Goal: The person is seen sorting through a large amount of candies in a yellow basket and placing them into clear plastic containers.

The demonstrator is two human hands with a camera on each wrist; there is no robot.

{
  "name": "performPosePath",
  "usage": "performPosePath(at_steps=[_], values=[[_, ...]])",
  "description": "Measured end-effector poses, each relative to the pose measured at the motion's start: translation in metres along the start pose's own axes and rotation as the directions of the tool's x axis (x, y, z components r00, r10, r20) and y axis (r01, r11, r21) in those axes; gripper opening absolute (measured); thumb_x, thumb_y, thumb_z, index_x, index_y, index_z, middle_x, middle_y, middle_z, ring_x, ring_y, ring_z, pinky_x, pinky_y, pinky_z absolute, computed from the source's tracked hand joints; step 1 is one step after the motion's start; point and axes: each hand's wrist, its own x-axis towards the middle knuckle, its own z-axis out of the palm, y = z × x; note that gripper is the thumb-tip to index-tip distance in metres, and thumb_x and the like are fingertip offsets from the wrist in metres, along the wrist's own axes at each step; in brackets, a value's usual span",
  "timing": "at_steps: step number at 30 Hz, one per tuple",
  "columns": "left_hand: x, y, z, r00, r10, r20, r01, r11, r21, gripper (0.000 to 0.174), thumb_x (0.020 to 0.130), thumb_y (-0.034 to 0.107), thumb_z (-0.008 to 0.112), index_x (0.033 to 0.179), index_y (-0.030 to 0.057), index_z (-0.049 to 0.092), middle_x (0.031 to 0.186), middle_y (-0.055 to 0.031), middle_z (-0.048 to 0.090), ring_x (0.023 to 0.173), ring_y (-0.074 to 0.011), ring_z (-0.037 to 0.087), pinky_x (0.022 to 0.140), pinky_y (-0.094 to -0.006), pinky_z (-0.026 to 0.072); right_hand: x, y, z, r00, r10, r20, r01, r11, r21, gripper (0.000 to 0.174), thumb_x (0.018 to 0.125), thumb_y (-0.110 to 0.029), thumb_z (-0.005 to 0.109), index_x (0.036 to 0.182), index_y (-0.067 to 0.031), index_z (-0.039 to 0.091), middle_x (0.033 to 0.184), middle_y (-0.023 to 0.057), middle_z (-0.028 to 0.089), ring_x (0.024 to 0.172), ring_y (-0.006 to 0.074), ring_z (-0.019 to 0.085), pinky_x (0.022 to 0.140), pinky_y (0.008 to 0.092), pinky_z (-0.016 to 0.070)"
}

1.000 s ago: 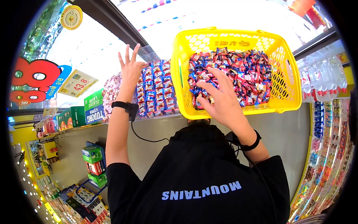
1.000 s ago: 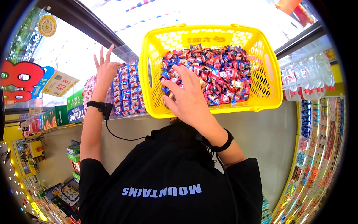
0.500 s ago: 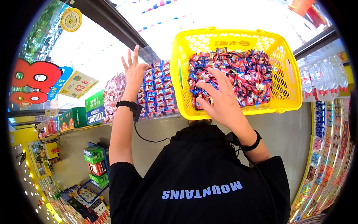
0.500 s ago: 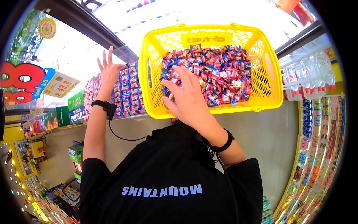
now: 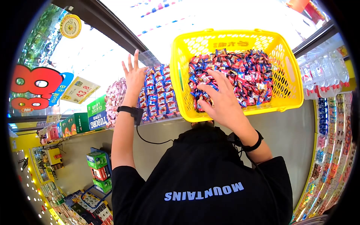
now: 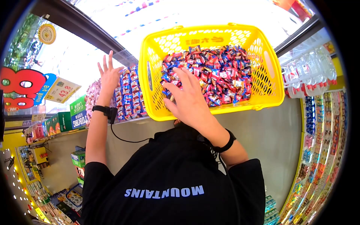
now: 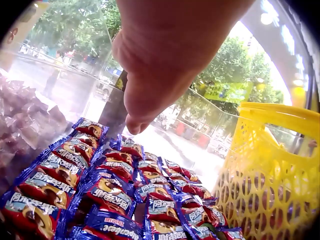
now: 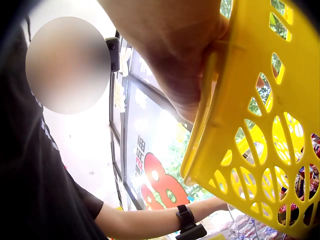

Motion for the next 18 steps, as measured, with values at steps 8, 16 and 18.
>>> performPosePath(at_steps=[8,16,18], values=[[-0.018,0.022,-0.050,0.987,0.023,0.159,-0.041,0.993,0.110,0.051,0.099,0.033,0.075,0.150,0.0298,0.066,0.180,-0.0105,0.029,0.168,-0.0393,0.017,0.131,-0.0723,0.0033,0.001,-0.001,0.000,0.999,0.024,-0.022,-0.024,1.000,-0.001,0.040,0.089,-0.020,0.081,0.126,-0.0070,0.074,0.154,0.0286,0.050,0.146,0.0497,0.046,0.121,0.0579,0.0397],[-0.035,0.049,-0.022,0.822,0.115,0.558,0.015,0.975,-0.222,0.089,0.109,0.067,0.047,0.173,0.0098,0.028,0.182,-0.0191,0.018,0.168,-0.0410,0.019,0.132,-0.0659,0.0171,0.000,0.000,0.004,0.999,0.051,-0.017,-0.052,0.998,-0.037,0.040,0.089,-0.022,0.082,0.126,-0.0087,0.073,0.154,0.0277,0.052,0.145,0.0485,0.048,0.121,0.0576,0.0399],[-0.031,0.050,-0.016,0.788,0.104,0.606,0.060,0.968,-0.244,0.092,0.109,0.070,0.044,0.175,0.0093,0.024,0.182,-0.0215,0.015,0.168,-0.0428,0.017,0.132,-0.0654,0.0177,0.000,0.001,0.003,0.999,0.039,-0.029,-0.040,0.998,-0.043,0.040,0.088,-0.021,0.082,0.125,-0.0087,0.073,0.152,0.0266,0.053,0.144,0.0477,0.048,0.120,0.0571,0.0407]])
